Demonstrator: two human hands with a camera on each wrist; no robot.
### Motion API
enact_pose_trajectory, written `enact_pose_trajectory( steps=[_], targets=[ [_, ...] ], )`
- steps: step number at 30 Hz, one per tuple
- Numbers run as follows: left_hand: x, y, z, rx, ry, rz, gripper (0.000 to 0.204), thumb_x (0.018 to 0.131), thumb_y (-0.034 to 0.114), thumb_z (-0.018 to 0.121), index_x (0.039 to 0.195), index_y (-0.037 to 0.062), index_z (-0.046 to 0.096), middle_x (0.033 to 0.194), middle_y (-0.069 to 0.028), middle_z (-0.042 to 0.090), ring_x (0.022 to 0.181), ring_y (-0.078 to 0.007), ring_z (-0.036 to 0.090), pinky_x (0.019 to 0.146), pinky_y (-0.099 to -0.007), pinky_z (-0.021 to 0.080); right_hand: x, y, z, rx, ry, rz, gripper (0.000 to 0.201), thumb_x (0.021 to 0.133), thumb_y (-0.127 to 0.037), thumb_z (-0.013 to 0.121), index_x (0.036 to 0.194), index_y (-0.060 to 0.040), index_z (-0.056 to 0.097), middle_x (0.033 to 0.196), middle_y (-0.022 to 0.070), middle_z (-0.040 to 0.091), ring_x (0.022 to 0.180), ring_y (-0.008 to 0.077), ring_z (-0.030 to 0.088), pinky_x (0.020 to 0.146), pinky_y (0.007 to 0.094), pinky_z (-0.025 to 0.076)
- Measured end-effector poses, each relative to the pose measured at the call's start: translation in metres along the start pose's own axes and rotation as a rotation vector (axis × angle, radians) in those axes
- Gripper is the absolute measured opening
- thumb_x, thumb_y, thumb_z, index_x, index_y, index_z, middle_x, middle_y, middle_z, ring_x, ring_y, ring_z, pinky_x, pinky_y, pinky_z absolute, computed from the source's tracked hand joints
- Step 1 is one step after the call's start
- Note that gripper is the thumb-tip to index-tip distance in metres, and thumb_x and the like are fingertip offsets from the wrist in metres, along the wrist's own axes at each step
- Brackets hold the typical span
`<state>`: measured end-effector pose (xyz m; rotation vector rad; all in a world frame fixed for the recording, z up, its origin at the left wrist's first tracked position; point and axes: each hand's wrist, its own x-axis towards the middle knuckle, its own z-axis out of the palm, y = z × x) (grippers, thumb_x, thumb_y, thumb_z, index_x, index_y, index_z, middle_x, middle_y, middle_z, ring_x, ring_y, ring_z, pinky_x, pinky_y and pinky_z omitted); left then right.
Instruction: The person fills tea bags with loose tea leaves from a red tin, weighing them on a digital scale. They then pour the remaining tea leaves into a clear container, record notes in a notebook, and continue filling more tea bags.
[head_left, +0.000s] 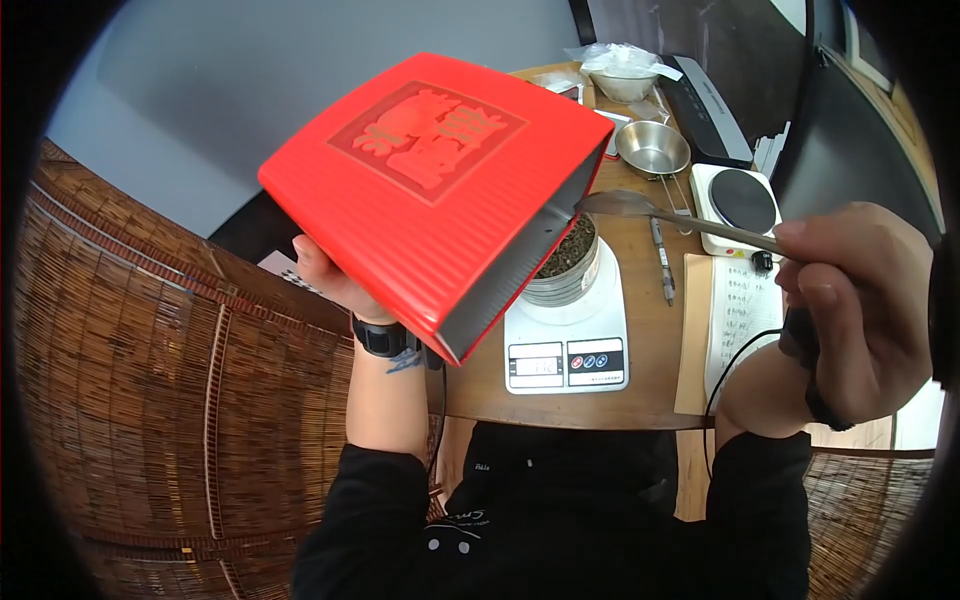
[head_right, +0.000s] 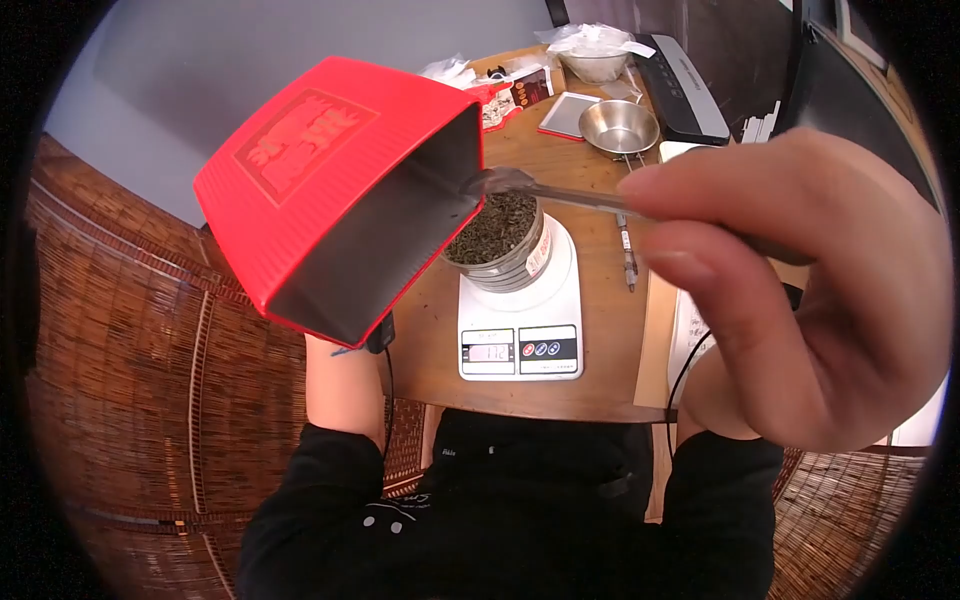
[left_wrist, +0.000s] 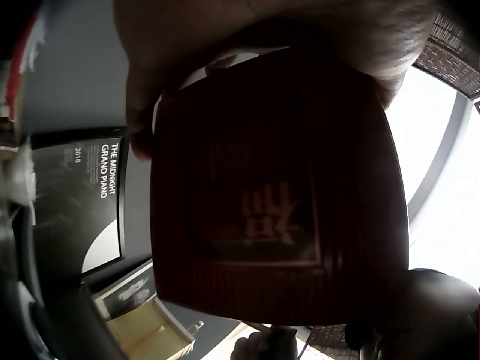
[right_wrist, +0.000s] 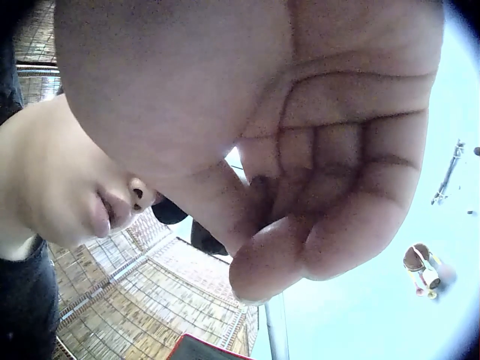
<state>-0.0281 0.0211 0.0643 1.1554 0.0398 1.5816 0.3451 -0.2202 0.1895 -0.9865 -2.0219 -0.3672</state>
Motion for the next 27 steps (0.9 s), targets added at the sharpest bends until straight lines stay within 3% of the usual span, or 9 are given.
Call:
enact_pose_trajectory(
  steps=[5, 6, 9, 13, 17, 23, 27],
  targets=[
    [0.001, -0.004, -0.014, -0.065, -0.103, 0.028, 0.077, 0.101, 0.065, 0.061, 0.144, 0.0006, 0.059, 0.137, -0.0173, 0.069, 0.121, -0.0282, 0.07, 0.101, -0.0447, 0.059, 0.012, 0.003, 0.002, 0.021, -0.021, 0.023, 0.017, 0.099, 0.0, 0.067, 0.109, 0.0132, 0.071, 0.076, 0.014, 0.07, 0.063, 0.0177, 0.065, 0.06, 0.0263, 0.048],
    [0.0, -0.004, -0.012, -0.048, -0.107, 0.033, 0.077, 0.101, 0.065, 0.061, 0.144, 0.0006, 0.059, 0.136, -0.0174, 0.069, 0.121, -0.028, 0.07, 0.101, -0.0445, 0.059, 0.025, 0.004, 0.005, 0.006, -0.103, -0.072, 0.017, 0.096, 0.001, 0.069, 0.108, 0.0128, 0.073, 0.077, 0.0143, 0.071, 0.064, 0.0183, 0.066, 0.061, 0.0268, 0.048],
    [-0.001, -0.003, 0.017, -0.163, -0.075, -0.032, 0.076, 0.103, 0.064, 0.059, 0.143, -0.0004, 0.059, 0.134, -0.0172, 0.071, 0.118, -0.0272, 0.071, 0.1, -0.0429, 0.059, 0.038, -0.001, 0.032, 0.076, -0.146, -0.085, 0.018, 0.087, 0.006, 0.074, 0.104, 0.0103, 0.077, 0.082, 0.0161, 0.077, 0.067, 0.0207, 0.071, 0.062, 0.0286, 0.051],
    [0.004, 0.005, 0.044, -0.059, -0.094, -0.075, 0.074, 0.105, 0.062, 0.056, 0.143, -0.0021, 0.058, 0.13, -0.0166, 0.072, 0.114, -0.0261, 0.072, 0.097, -0.0404, 0.059, 0.04, -0.004, 0.063, 0.073, 0.015, 0.062, 0.017, 0.082, 0.005, 0.082, 0.099, 0.006, 0.08, 0.086, 0.0164, 0.079, 0.072, 0.0245, 0.075, 0.065, 0.0305, 0.055],
    [0.015, 0.014, 0.053, 0.177, -0.096, -0.051, 0.07, 0.109, 0.058, 0.053, 0.141, -0.0034, 0.059, 0.128, -0.016, 0.073, 0.111, -0.0246, 0.073, 0.094, -0.0378, 0.059, 0.044, -0.007, 0.064, -0.049, 0.039, 0.055, 0.017, 0.081, 0.002, 0.083, 0.098, 0.0039, 0.08, 0.083, 0.0146, 0.078, 0.07, 0.0258, 0.075, 0.064, 0.0312, 0.055],
    [0.02, 0.018, 0.048, 0.098, -0.174, -0.13, 0.062, 0.111, 0.053, 0.049, 0.139, -0.0011, 0.06, 0.133, -0.0137, 0.07, 0.118, -0.0244, 0.068, 0.099, -0.0398, 0.055, 0.043, -0.004, 0.073, 0.012, -0.002, 0.085, 0.013, 0.08, -0.002, 0.085, 0.091, 0.0011, 0.078, 0.081, 0.0123, 0.078, 0.067, 0.0262, 0.074, 0.062, 0.0314, 0.054],
    [0.021, 0.02, 0.051, 0.097, -0.163, -0.187, 0.062, 0.112, 0.048, 0.05, 0.142, -0.005, 0.06, 0.132, -0.0168, 0.072, 0.118, -0.0249, 0.071, 0.1, -0.0383, 0.057, 0.044, -0.002, 0.079, 0.003, -0.029, 0.09, 0.012, 0.082, -0.002, 0.085, 0.09, 0.001, 0.078, 0.08, 0.0122, 0.077, 0.066, 0.0258, 0.074, 0.062, 0.0314, 0.055]
  ],
)
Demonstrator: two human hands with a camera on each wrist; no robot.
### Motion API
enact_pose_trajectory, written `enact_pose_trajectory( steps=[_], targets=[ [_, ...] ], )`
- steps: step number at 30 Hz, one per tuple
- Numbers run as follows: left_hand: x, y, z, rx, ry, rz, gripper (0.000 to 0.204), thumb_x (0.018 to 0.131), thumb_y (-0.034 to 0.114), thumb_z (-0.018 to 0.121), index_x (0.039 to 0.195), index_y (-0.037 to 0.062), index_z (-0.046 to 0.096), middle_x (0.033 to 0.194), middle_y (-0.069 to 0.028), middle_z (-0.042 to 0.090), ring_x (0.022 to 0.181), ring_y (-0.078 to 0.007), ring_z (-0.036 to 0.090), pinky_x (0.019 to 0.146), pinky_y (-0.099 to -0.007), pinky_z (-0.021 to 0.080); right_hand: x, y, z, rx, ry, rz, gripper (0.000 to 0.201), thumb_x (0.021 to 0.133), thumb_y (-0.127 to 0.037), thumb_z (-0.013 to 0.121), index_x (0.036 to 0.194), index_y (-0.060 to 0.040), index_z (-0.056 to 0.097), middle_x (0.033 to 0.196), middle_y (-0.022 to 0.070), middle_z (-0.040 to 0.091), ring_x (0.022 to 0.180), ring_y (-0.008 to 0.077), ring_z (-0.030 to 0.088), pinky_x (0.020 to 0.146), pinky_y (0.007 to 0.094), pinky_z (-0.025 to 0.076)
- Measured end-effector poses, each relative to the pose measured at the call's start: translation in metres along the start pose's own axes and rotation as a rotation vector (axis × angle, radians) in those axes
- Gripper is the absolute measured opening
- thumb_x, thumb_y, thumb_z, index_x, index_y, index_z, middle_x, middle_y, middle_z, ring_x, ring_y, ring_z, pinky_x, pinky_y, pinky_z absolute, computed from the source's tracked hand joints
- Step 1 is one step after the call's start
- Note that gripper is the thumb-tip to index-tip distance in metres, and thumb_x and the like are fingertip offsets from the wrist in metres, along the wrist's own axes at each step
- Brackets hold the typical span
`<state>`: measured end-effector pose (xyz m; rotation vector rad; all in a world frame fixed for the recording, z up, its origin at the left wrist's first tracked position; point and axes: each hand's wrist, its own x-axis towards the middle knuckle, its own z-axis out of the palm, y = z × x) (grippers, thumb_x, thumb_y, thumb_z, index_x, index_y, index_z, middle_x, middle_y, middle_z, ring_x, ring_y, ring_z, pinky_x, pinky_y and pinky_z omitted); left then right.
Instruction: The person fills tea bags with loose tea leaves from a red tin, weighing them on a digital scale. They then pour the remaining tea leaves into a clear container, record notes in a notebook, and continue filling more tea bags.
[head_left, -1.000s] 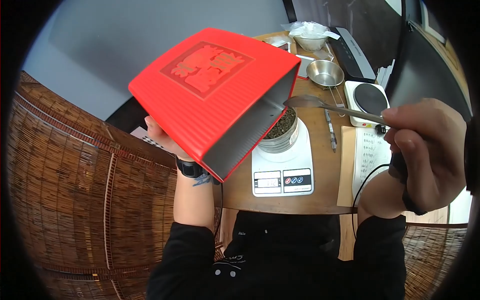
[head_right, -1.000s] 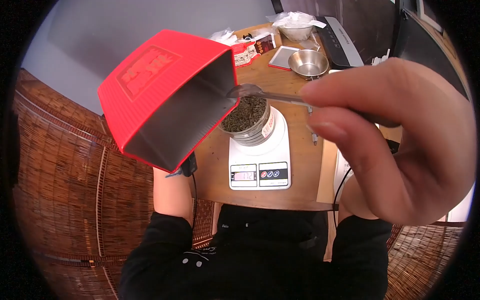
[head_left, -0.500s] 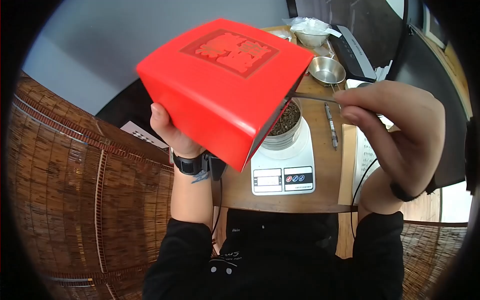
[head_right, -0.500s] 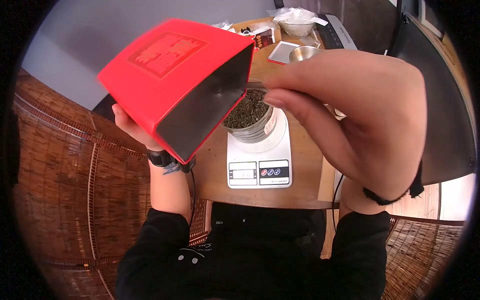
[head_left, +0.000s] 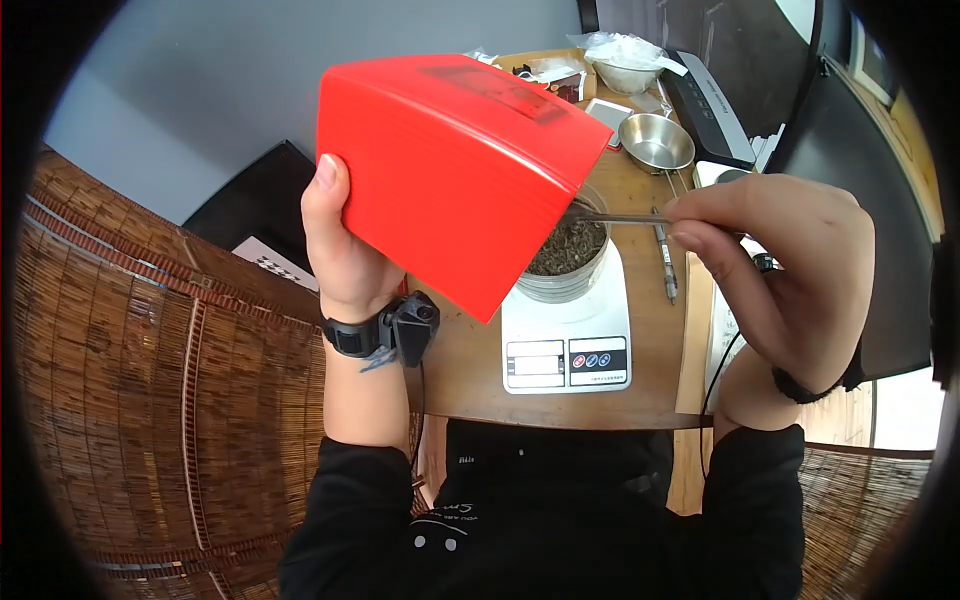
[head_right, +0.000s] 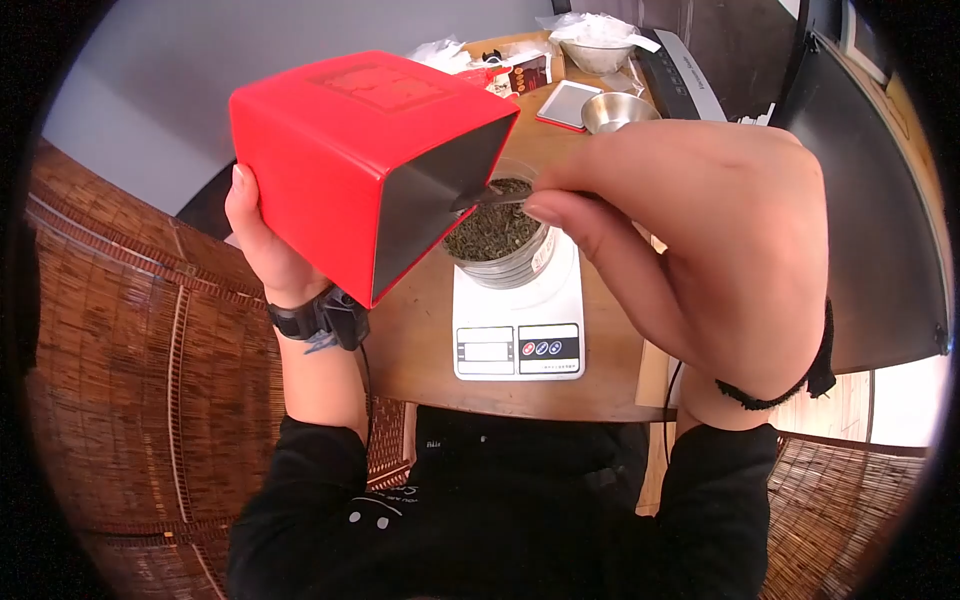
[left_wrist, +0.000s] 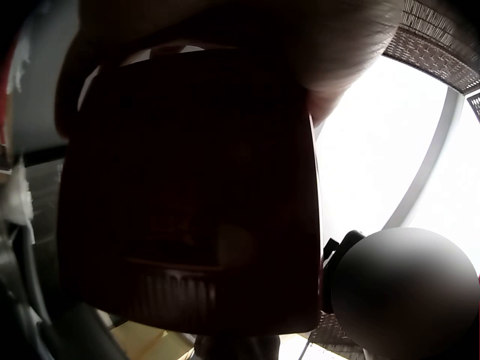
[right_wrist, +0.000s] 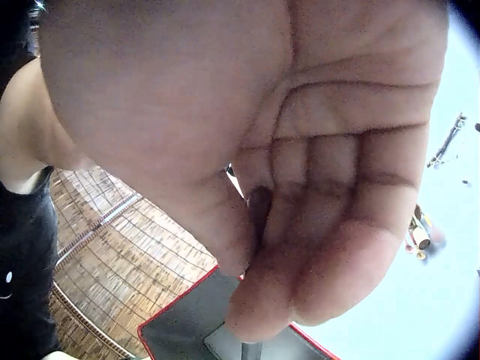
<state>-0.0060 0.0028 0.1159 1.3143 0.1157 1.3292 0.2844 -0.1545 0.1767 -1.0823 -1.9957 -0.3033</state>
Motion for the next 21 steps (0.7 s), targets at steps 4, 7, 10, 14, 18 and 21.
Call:
enact_pose_trajectory(
  steps=[4, 7, 10, 14, 18, 21],
  targets=[
    [0.005, 0.006, 0.008, 0.005, -0.009, -0.073, 0.06, 0.112, 0.046, 0.049, 0.142, -0.0049, 0.06, 0.133, -0.0175, 0.072, 0.119, -0.0254, 0.072, 0.102, -0.0391, 0.057, 0.003, 0.003, 0.005, -0.032, -0.006, -0.01, 0.013, 0.083, -0.005, 0.086, 0.091, 0.0004, 0.078, 0.08, 0.0121, 0.077, 0.067, 0.0248, 0.074, 0.062, 0.0306, 0.055],
    [0.008, 0.007, 0.01, -0.061, -0.012, -0.113, 0.059, 0.112, 0.045, 0.05, 0.142, -0.0047, 0.06, 0.133, -0.0178, 0.072, 0.119, -0.0256, 0.072, 0.103, -0.0391, 0.057, 0.007, 0.006, 0.012, -0.079, 0.037, -0.068, 0.013, 0.083, -0.006, 0.087, 0.092, 0.0, 0.079, 0.081, 0.0121, 0.077, 0.067, 0.024, 0.074, 0.062, 0.0299, 0.055],
    [0.008, 0.008, 0.01, -0.101, -0.01, -0.121, 0.059, 0.111, 0.045, 0.051, 0.142, -0.0042, 0.06, 0.133, -0.0182, 0.072, 0.118, -0.026, 0.072, 0.102, -0.0395, 0.057, 0.007, 0.009, 0.011, -0.101, 0.098, -0.116, 0.011, 0.085, -0.004, 0.085, 0.093, -0.0001, 0.079, 0.082, 0.0122, 0.078, 0.067, 0.0238, 0.074, 0.062, 0.0302, 0.055],
    [0.009, 0.01, 0.014, -0.009, 0.083, -0.087, 0.058, 0.111, 0.044, 0.051, 0.142, -0.0038, 0.06, 0.133, -0.0178, 0.072, 0.12, -0.0256, 0.072, 0.104, -0.0394, 0.057, 0.002, 0.007, -0.007, -0.063, 0.015, -0.09, 0.009, 0.086, -0.002, 0.084, 0.094, 0.0001, 0.078, 0.083, 0.0123, 0.077, 0.067, 0.0239, 0.074, 0.061, 0.0303, 0.055],
    [0.006, 0.012, 0.01, -0.056, -0.01, -0.146, 0.055, 0.111, 0.042, 0.052, 0.142, -0.0032, 0.061, 0.135, -0.0168, 0.071, 0.123, -0.0245, 0.07, 0.107, -0.0393, 0.055, 0.0, 0.008, -0.003, -0.019, -0.059, -0.051, 0.008, 0.087, -0.002, 0.083, 0.093, 0.0006, 0.078, 0.083, 0.0125, 0.077, 0.068, 0.0241, 0.074, 0.062, 0.0303, 0.054],
    [0.006, 0.01, 0.016, -0.095, 0.002, -0.165, 0.054, 0.111, 0.041, 0.052, 0.141, -0.0033, 0.061, 0.135, -0.0165, 0.072, 0.123, -0.0241, 0.07, 0.107, -0.0391, 0.055, 0.005, 0.014, 0.007, -0.071, 0.039, -0.11, 0.009, 0.088, -0.002, 0.083, 0.094, 0.0007, 0.078, 0.082, 0.0123, 0.077, 0.067, 0.024, 0.073, 0.062, 0.0301, 0.055]
  ],
)
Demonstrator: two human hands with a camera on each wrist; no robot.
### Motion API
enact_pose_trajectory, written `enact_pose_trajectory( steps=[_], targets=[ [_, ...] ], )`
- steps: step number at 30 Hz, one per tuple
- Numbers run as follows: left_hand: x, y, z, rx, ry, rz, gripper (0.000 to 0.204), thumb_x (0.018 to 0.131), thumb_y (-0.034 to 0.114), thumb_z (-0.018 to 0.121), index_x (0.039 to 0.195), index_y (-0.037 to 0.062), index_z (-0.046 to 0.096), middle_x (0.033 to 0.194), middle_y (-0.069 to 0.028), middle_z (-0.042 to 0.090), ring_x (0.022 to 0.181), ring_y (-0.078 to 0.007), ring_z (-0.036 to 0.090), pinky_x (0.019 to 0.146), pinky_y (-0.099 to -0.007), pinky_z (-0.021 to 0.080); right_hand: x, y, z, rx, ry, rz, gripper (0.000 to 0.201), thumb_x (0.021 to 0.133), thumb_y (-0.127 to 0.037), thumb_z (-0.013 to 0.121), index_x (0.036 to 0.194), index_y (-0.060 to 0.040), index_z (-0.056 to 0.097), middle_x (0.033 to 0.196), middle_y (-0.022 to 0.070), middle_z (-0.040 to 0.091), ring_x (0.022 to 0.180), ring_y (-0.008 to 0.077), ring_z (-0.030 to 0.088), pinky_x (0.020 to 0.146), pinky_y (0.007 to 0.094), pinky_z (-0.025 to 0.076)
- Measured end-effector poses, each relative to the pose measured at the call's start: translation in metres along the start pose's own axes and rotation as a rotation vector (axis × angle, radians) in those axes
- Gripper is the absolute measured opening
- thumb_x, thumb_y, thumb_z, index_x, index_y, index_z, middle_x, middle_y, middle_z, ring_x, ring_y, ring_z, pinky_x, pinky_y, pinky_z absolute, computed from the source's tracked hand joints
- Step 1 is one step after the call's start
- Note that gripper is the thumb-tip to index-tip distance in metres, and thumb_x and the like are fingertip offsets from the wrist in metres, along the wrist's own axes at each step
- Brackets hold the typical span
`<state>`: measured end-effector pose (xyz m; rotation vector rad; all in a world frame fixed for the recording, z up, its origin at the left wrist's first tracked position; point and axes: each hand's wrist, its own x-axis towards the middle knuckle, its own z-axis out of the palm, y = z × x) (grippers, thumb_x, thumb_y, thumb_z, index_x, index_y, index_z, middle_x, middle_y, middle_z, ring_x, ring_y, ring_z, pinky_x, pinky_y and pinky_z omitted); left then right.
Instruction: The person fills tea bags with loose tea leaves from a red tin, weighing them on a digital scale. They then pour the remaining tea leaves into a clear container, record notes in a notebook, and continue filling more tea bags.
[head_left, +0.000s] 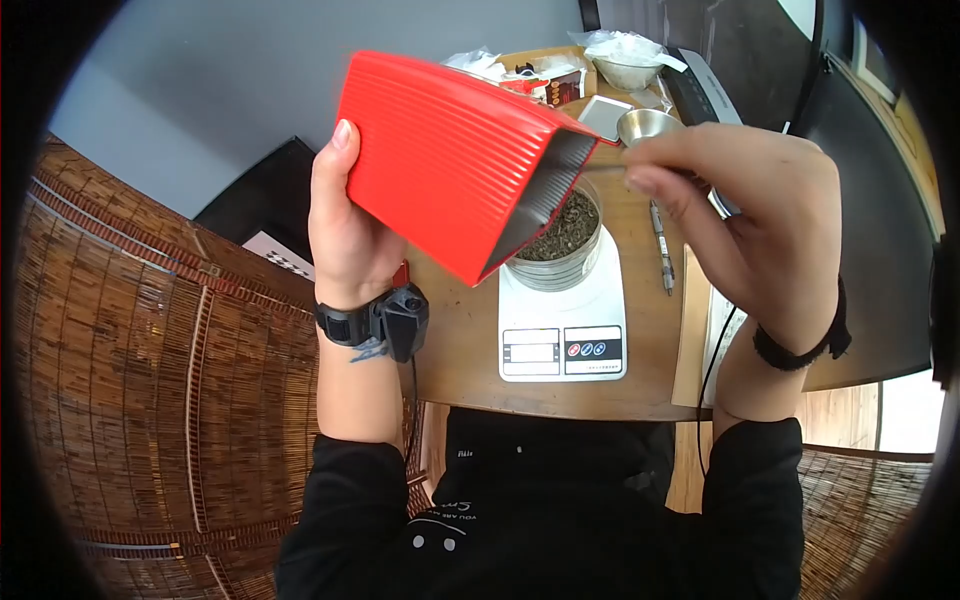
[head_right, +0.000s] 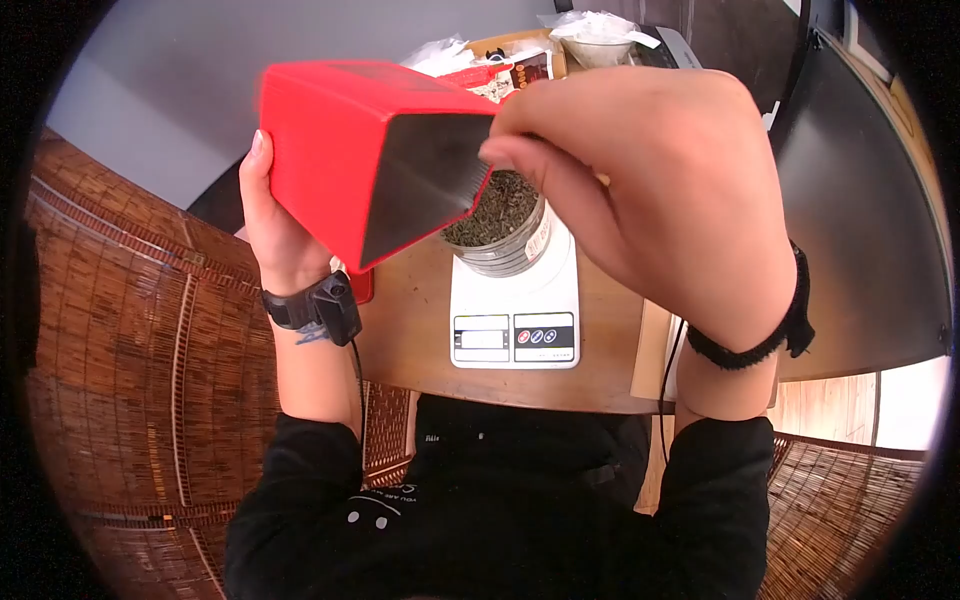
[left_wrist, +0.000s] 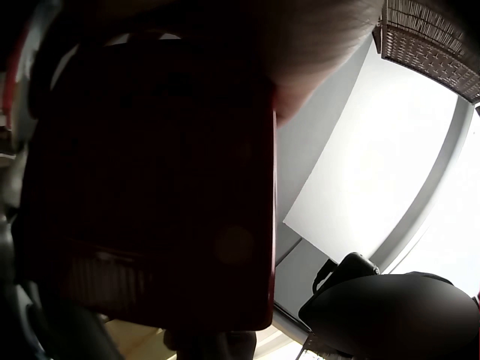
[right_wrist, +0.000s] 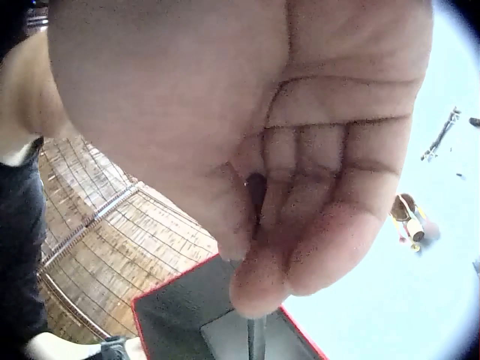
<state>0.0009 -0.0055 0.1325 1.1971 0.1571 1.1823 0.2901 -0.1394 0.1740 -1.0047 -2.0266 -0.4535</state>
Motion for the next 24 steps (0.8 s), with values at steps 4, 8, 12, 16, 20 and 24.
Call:
enact_pose_trajectory(
  steps=[4, 8, 12, 16, 20, 24],
  targets=[
    [0.003, 0.001, 0.001, 0.051, 0.047, 0.023, 0.054, 0.112, 0.039, 0.052, 0.142, -0.0039, 0.06, 0.135, -0.0164, 0.072, 0.122, -0.0235, 0.07, 0.108, -0.0386, 0.054, 0.0, -0.001, -0.003, -0.07, 0.131, -0.003, 0.01, 0.089, -0.003, 0.084, 0.097, 0.0014, 0.079, 0.082, 0.0118, 0.077, 0.066, 0.0211, 0.072, 0.063, 0.0285, 0.055],
    [0.0, 0.002, 0.001, 0.17, 0.079, 0.03, 0.052, 0.112, 0.038, 0.051, 0.142, -0.0041, 0.06, 0.135, -0.0164, 0.072, 0.123, -0.0238, 0.07, 0.109, -0.0391, 0.053, -0.004, -0.007, -0.018, 0.049, 0.055, 0.081, 0.01, 0.089, -0.003, 0.084, 0.097, 0.0025, 0.079, 0.081, 0.0118, 0.077, 0.067, 0.0184, 0.073, 0.063, 0.0271, 0.055],
    [-0.005, -0.013, -0.003, 0.39, 0.108, 0.117, 0.061, 0.105, 0.045, 0.061, 0.144, -0.0017, 0.06, 0.138, -0.0144, 0.068, 0.128, -0.0249, 0.066, 0.111, -0.0401, 0.051, -0.015, -0.002, -0.026, 0.075, -0.034, 0.137, 0.01, 0.09, -0.002, 0.082, 0.097, 0.0035, 0.079, 0.081, 0.0123, 0.077, 0.067, 0.0173, 0.073, 0.063, 0.0265, 0.055],
    [-0.005, -0.024, -0.011, 0.908, -0.082, 0.384, 0.082, 0.086, 0.048, 0.078, 0.146, -0.0034, 0.058, 0.154, -0.02, 0.047, 0.146, -0.0315, 0.049, 0.125, -0.0463, 0.037, -0.022, -0.001, -0.036, 0.051, -0.114, 0.205, 0.009, 0.091, -0.002, 0.082, 0.097, 0.0039, 0.078, 0.082, 0.0127, 0.077, 0.066, 0.0178, 0.072, 0.062, 0.0267, 0.055],
    [-0.007, -0.034, -0.018, 0.933, -0.175, 0.486, 0.09, 0.084, 0.057, 0.082, 0.146, -0.0027, 0.057, 0.154, -0.0196, 0.045, 0.146, -0.0329, 0.049, 0.125, -0.0495, 0.037, -0.025, 0.0, -0.039, 0.045, -0.148, 0.216, 0.009, 0.091, -0.003, 0.081, 0.097, 0.0038, 0.078, 0.082, 0.0131, 0.076, 0.066, 0.0188, 0.072, 0.062, 0.0274, 0.055],
    [-0.006, -0.036, -0.015, 0.873, -0.2, 0.47, 0.092, 0.084, 0.06, 0.083, 0.146, -0.0019, 0.056, 0.154, -0.0203, 0.044, 0.145, -0.0323, 0.048, 0.122, -0.0487, 0.039, -0.025, 0.0, -0.04, 0.004, -0.16, 0.216, 0.009, 0.091, -0.003, 0.081, 0.097, 0.0031, 0.078, 0.081, 0.0134, 0.076, 0.066, 0.0197, 0.072, 0.062, 0.0281, 0.055]
  ],
)
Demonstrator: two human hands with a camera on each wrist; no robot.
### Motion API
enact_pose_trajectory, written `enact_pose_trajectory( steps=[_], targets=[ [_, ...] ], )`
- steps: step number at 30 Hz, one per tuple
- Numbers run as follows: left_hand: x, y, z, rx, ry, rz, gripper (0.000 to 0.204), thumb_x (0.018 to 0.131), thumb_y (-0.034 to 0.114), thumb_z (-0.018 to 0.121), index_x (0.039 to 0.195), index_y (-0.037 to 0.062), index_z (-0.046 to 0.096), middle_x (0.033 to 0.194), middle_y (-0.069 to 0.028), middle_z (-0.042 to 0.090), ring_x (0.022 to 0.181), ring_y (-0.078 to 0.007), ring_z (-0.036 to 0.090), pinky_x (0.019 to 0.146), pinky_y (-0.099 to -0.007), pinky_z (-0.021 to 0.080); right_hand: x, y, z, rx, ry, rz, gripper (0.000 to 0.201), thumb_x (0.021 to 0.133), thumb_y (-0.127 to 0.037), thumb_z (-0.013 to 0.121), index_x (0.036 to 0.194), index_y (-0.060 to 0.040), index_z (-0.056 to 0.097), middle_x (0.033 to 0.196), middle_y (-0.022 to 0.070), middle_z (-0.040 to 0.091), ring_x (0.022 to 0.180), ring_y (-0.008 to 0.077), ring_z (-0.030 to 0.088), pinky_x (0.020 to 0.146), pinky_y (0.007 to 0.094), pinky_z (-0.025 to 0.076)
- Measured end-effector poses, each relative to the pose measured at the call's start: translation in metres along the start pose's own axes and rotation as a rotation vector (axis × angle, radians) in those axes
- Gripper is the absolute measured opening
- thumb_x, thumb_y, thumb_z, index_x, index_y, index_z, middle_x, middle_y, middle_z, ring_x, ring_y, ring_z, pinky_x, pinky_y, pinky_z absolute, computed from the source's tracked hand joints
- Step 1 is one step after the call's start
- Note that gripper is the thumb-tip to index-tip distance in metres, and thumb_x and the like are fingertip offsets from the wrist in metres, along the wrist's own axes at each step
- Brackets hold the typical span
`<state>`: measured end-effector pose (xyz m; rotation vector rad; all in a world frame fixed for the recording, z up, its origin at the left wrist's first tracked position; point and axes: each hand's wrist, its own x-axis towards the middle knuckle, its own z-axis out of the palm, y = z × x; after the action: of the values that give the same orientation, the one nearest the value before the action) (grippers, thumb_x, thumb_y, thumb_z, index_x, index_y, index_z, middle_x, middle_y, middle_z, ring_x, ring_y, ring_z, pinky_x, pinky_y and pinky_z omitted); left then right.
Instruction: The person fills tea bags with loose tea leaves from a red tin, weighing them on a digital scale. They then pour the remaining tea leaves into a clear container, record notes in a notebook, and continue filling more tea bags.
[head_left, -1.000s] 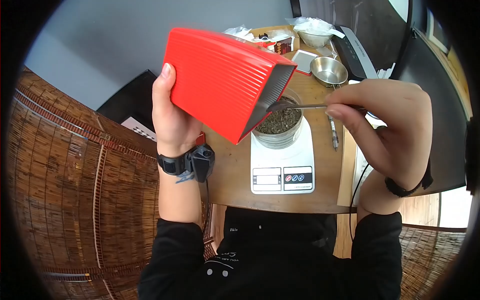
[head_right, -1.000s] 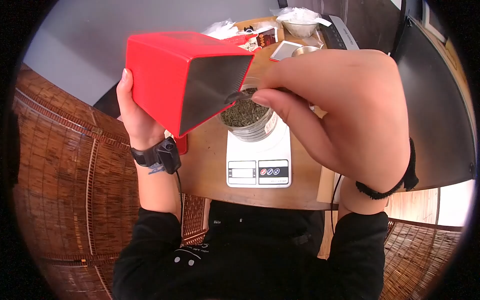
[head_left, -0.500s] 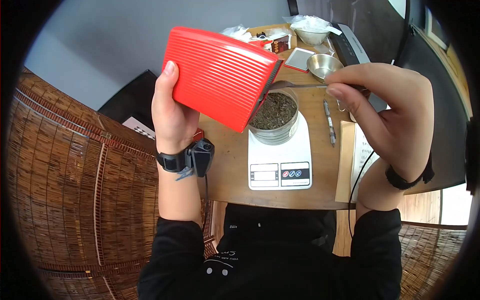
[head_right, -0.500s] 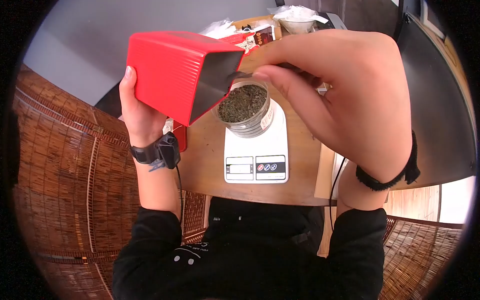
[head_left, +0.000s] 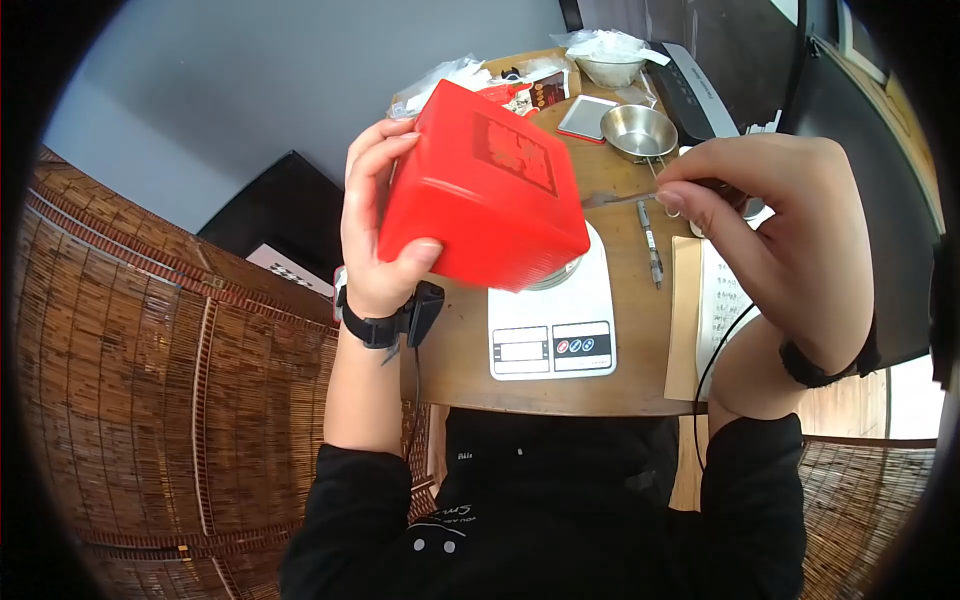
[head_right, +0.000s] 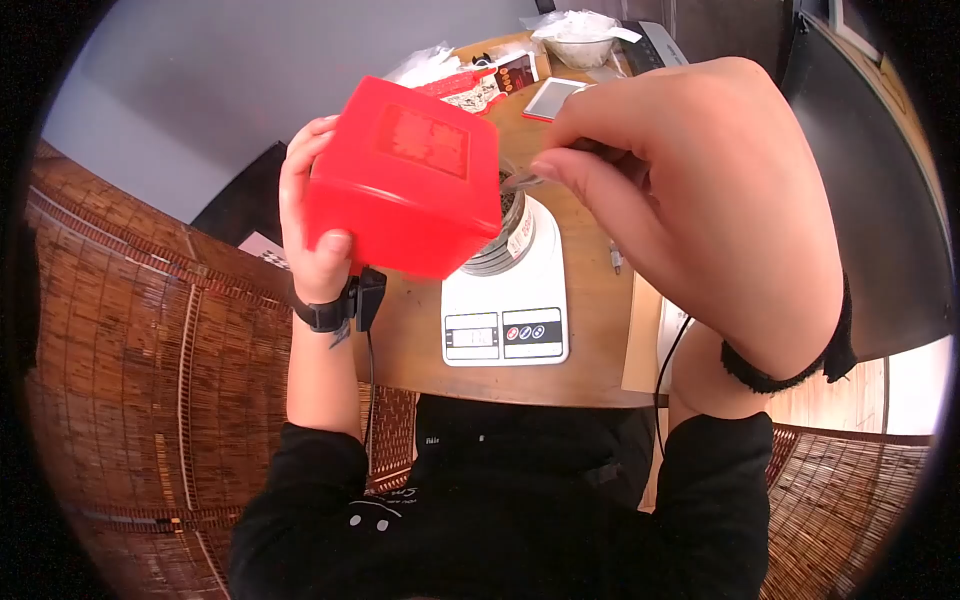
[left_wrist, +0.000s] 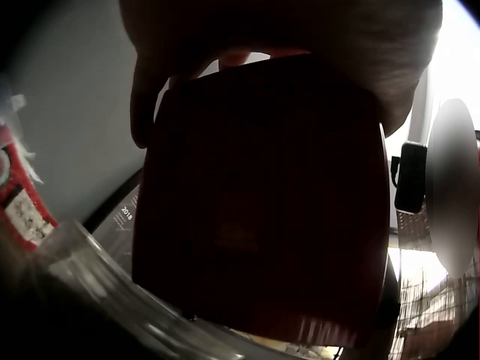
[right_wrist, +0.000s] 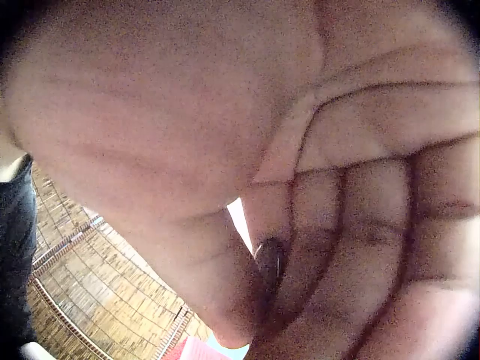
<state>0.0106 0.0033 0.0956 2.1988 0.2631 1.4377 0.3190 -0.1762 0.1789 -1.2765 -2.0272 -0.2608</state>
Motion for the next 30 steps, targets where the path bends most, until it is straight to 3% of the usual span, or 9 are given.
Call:
enact_pose_trajectory(
  steps=[4, 8, 14, 17, 20, 23, 25, 27, 30],
  targets=[
    [0.002, 0.001, -0.006, 0.159, -0.067, 0.067, 0.093, 0.081, 0.06, 0.085, 0.146, -0.0004, 0.057, 0.152, -0.0219, 0.044, 0.142, -0.0351, 0.049, 0.12, -0.0513, 0.04, -0.002, -0.001, -0.003, -0.009, -0.02, 0.031, 0.009, 0.091, -0.004, 0.081, 0.097, 0.0026, 0.078, 0.08, 0.0131, 0.076, 0.067, 0.02, 0.072, 0.062, 0.0281, 0.055],
    [0.0, 0.001, -0.003, 0.108, -0.048, 0.139, 0.094, 0.078, 0.061, 0.087, 0.143, 0.0003, 0.059, 0.149, -0.0224, 0.046, 0.143, -0.0364, 0.048, 0.12, -0.0539, 0.04, -0.004, -0.001, -0.004, -0.004, 0.007, 0.014, 0.009, 0.091, -0.004, 0.082, 0.096, 0.0025, 0.079, 0.081, 0.0129, 0.076, 0.066, 0.0202, 0.072, 0.062, 0.0281, 0.055],
    [0.004, 0.016, -0.004, 0.135, 0.049, 0.071, 0.089, 0.083, 0.059, 0.084, 0.144, 0.0002, 0.058, 0.154, -0.0205, 0.045, 0.144, -0.0346, 0.049, 0.122, -0.0512, 0.039, -0.005, 0.0, -0.006, -0.011, 0.021, 0.008, 0.011, 0.091, -0.005, 0.082, 0.098, 0.0029, 0.079, 0.082, 0.0129, 0.077, 0.066, 0.0189, 0.072, 0.062, 0.028, 0.055],
    [-0.005, 0.01, -0.006, -0.38, 0.35, -0.311, 0.068, 0.104, 0.058, 0.06, 0.145, 0.0038, 0.057, 0.141, -0.0136, 0.063, 0.132, -0.0258, 0.06, 0.114, -0.0447, 0.047, -0.006, 0.0, -0.005, 0.082, 0.058, 0.024, 0.01, 0.091, -0.004, 0.082, 0.098, 0.0033, 0.079, 0.082, 0.0128, 0.077, 0.066, 0.0177, 0.071, 0.062, 0.0274, 0.054],
    [-0.001, 0.004, -0.007, -0.485, 0.524, -0.375, 0.065, 0.109, 0.059, 0.046, 0.149, 0.0089, 0.056, 0.148, -0.0082, 0.061, 0.132, -0.0281, 0.061, 0.11, -0.0475, 0.051, -0.007, -0.003, -0.009, 0.113, 0.122, 0.012, 0.009, 0.092, -0.003, 0.081, 0.099, 0.0036, 0.079, 0.082, 0.0129, 0.077, 0.066, 0.0172, 0.07, 0.062, 0.0267, 0.053],
    [-0.008, 0.001, -0.01, -0.666, 0.593, -0.388, 0.063, 0.11, 0.059, 0.046, 0.15, 0.0111, 0.056, 0.148, -0.0073, 0.062, 0.134, -0.0286, 0.059, 0.111, -0.049, 0.049, -0.007, -0.008, -0.013, 0.097, 0.159, -0.003, 0.008, 0.093, -0.002, 0.08, 0.099, 0.0035, 0.079, 0.083, 0.0121, 0.078, 0.066, 0.0163, 0.07, 0.063, 0.026, 0.052],
    [-0.009, 0.001, -0.013, -0.687, 0.596, -0.392, 0.063, 0.11, 0.058, 0.046, 0.151, 0.0108, 0.056, 0.149, -0.0076, 0.061, 0.136, -0.0287, 0.057, 0.112, -0.0505, 0.048, -0.006, -0.01, -0.015, 0.073, 0.2, -0.006, 0.009, 0.093, -0.003, 0.08, 0.099, 0.003, 0.079, 0.085, 0.0119, 0.078, 0.068, 0.0154, 0.07, 0.063, 0.0259, 0.052],
    [-0.008, 0.0, -0.01, -0.773, 0.609, -0.308, 0.064, 0.11, 0.06, 0.047, 0.145, 0.0074, 0.059, 0.139, -0.0087, 0.067, 0.125, -0.0256, 0.065, 0.104, -0.0426, 0.054, -0.005, -0.008, -0.017, 0.033, 0.23, -0.068, 0.01, 0.094, -0.003, 0.08, 0.101, 0.0038, 0.079, 0.087, 0.0126, 0.079, 0.068, 0.0155, 0.07, 0.063, 0.0259, 0.051],
    [-0.012, -0.015, -0.015, -0.852, 0.568, -0.299, 0.065, 0.109, 0.061, 0.048, 0.146, 0.0079, 0.059, 0.141, -0.0092, 0.067, 0.125, -0.0262, 0.065, 0.105, -0.0423, 0.054, -0.004, -0.011, -0.022, 0.029, 0.237, -0.165, 0.012, 0.096, -0.002, 0.078, 0.105, 0.0061, 0.078, 0.088, 0.0144, 0.078, 0.067, 0.017, 0.07, 0.063, 0.0264, 0.05]
  ],
)
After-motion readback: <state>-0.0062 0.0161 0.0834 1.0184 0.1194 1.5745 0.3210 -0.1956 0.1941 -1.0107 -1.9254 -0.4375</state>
